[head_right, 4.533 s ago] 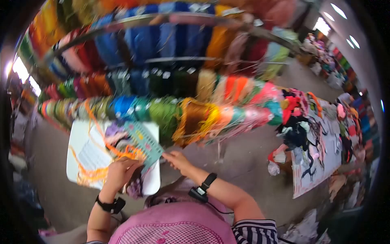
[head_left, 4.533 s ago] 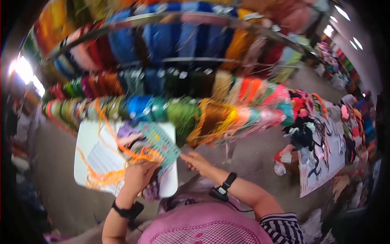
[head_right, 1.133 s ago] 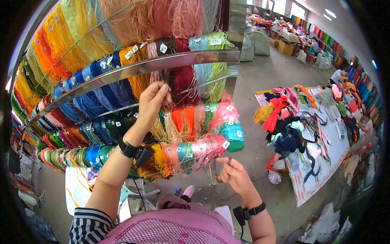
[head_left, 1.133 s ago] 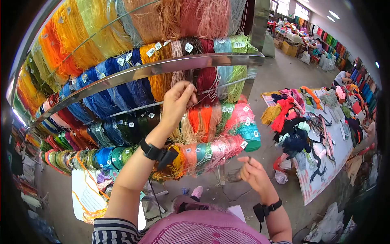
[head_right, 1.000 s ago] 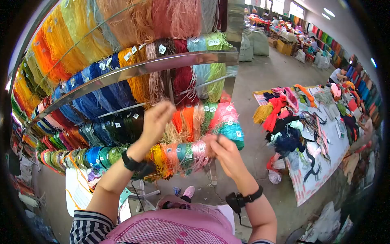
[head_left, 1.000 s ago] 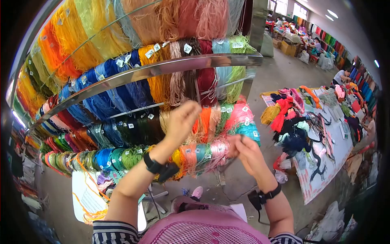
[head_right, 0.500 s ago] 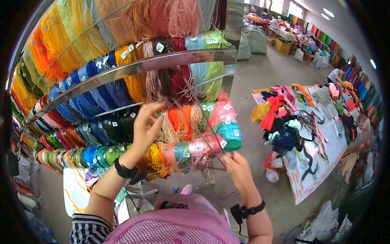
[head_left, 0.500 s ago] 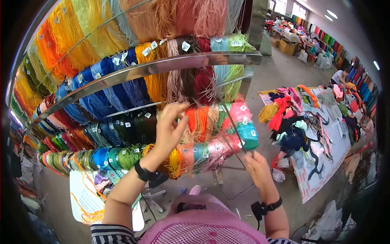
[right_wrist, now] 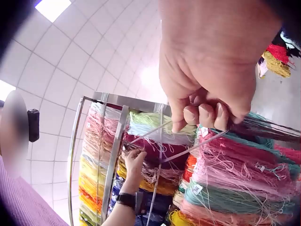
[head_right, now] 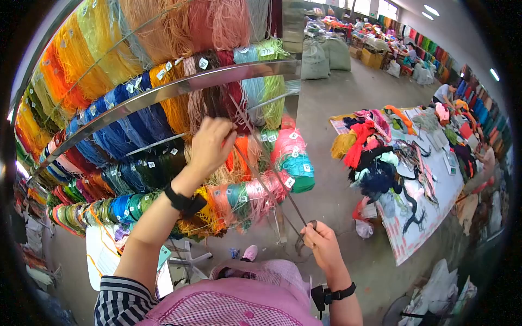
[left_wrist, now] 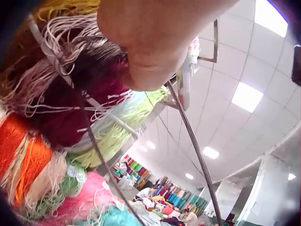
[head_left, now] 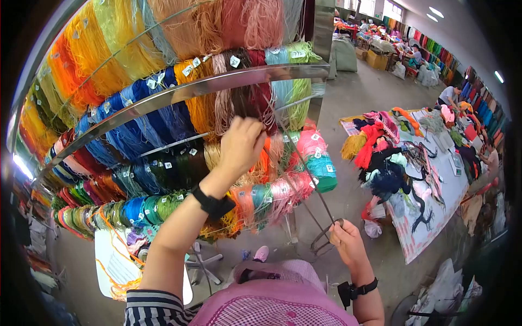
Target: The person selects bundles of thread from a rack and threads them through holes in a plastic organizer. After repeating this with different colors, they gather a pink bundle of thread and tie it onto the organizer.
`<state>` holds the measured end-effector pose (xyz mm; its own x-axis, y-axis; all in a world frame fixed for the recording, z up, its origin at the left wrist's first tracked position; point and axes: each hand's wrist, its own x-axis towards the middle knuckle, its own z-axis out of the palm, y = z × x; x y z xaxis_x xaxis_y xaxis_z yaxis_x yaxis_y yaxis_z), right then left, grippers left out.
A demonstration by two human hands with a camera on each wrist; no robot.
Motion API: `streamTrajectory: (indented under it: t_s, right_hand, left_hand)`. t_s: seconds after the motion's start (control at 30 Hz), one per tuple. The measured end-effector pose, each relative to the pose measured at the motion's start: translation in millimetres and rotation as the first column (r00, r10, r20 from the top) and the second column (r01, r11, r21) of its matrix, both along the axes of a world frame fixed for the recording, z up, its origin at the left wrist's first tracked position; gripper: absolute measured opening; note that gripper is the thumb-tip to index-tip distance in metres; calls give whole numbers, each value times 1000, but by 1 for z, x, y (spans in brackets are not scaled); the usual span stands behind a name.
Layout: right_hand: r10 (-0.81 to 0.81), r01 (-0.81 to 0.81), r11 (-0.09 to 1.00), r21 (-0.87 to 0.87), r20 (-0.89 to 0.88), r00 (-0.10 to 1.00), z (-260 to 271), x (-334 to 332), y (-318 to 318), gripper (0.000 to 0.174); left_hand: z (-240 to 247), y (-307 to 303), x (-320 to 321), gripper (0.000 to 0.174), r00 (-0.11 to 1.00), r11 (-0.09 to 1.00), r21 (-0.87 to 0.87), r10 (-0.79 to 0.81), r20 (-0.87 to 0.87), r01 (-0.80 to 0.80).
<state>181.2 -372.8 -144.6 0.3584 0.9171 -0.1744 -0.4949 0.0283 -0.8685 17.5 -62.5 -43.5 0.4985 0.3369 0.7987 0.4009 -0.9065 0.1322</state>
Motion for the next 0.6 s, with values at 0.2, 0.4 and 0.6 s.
streamTrajectory:
  t_s: [0.2, 0.4, 0.6]
  right_hand:
    - [110, -107, 993, -40, 83, 990, 4, -10, 5, 12]
    - [228, -194, 967, -167, 223, 948, 9, -39, 19, 17]
    - [247, -254, 962, 100, 76, 966, -14, -59, 28, 14]
  left_hand:
    - [-45, -46, -37, 6, 997, 966, -250, -61, 37, 68]
    - [-101, -145, -60, 7, 896, 786, -510, -440, -65, 349]
    - [-142, -199, -60, 14, 726, 535, -733, -683, -83, 420]
